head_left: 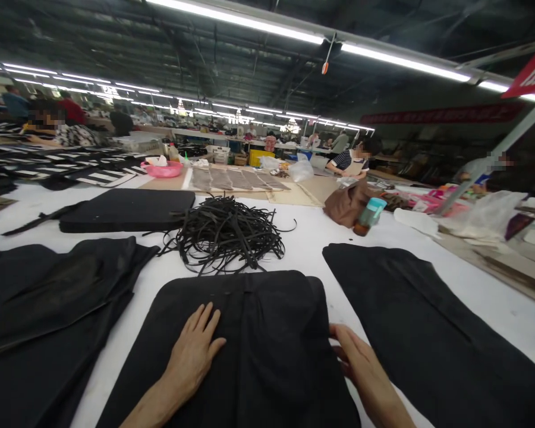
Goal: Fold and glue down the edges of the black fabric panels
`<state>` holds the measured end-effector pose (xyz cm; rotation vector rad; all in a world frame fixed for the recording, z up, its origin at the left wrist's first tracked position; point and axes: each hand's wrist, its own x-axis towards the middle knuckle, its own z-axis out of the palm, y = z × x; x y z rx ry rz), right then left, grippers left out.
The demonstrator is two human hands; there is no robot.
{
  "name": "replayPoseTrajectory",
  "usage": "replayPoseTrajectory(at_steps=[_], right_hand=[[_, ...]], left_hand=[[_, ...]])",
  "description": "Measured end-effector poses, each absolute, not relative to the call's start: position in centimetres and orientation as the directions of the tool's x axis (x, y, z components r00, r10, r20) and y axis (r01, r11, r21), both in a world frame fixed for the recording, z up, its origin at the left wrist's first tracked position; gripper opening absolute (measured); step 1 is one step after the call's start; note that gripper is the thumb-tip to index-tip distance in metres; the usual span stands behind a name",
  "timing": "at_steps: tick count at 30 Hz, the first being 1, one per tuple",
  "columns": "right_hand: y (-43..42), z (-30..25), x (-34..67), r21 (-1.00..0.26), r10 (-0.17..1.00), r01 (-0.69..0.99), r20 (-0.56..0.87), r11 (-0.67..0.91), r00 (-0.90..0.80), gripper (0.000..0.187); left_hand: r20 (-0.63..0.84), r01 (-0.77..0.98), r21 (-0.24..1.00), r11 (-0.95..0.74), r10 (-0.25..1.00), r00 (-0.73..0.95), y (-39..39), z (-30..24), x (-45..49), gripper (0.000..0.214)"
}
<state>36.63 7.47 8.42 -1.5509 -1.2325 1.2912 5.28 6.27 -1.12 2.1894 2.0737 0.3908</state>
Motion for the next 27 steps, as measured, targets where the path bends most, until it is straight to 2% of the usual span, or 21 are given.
replayPoseTrajectory(at_steps=[2,3,4,6,8,10,12,17,22,24,27], right_hand=[[7.0,7.5,36.8,-0.942,0.944,0.048,-0.331,-0.331,0.014,0.058],[6.8,7.0,37.0,-0.933,0.933,0.027,-0.359,-0.360,0.022,0.060],[6.8,6.5,37.1,-0.924,0.925,0.055,-0.378,-0.379,0.022,0.061],[6.9,5.5,37.4,-0.903,0.925,0.216,-0.380,-0.371,0.004,0.060],[7.1,4.7,37.4,-0.843,0.945,0.448,-0.327,-0.298,0.013,0.056],[7.2,4.3,37.0,-0.767,0.967,0.606,-0.254,-0.213,0.018,0.045],[7.2,4.3,36.6,-0.742,0.978,0.651,-0.209,-0.157,-0.002,0.034],[7.9,5.1,36.2,-0.752,0.976,0.641,-0.216,-0.156,-0.016,0.039],[10.2,5.4,38.1,-0.843,0.977,0.518,-0.205,-0.146,-0.058,0.032],[11.5,5.9,39.6,-0.902,0.964,0.361,-0.265,-0.236,-0.032,0.029],[12.4,7.2,42.2,-0.919,0.928,0.131,-0.370,-0.371,0.039,0.030]], left_hand=[[0.107,0.972,0.224,-0.074,0.993,0.051,6.1,-0.7,5.4,0.049],[0.095,0.973,0.218,-0.073,0.994,0.053,6.1,-0.4,5.5,0.049],[0.084,0.974,0.213,-0.072,0.995,0.055,6.0,-0.1,5.5,0.049],[0.075,0.976,0.202,-0.077,0.995,0.063,5.9,0.3,5.5,0.049],[0.075,0.979,0.185,-0.087,0.994,0.074,5.8,0.4,5.4,0.049],[0.076,0.981,0.168,-0.098,0.993,0.086,5.6,0.3,5.2,0.050],[0.083,0.982,0.156,-0.106,0.992,0.094,5.4,0.1,5.1,0.050],[0.060,0.984,0.129,-0.120,0.992,0.113,5.2,0.1,4.9,0.051],[0.057,0.985,0.120,-0.126,0.991,0.120,5.1,0.0,4.4,0.051],[0.070,0.986,0.110,-0.127,0.990,0.120,5.0,-0.3,3.8,0.051],[0.107,0.988,0.090,-0.126,0.987,0.117,4.6,-0.8,2.8,0.053]])
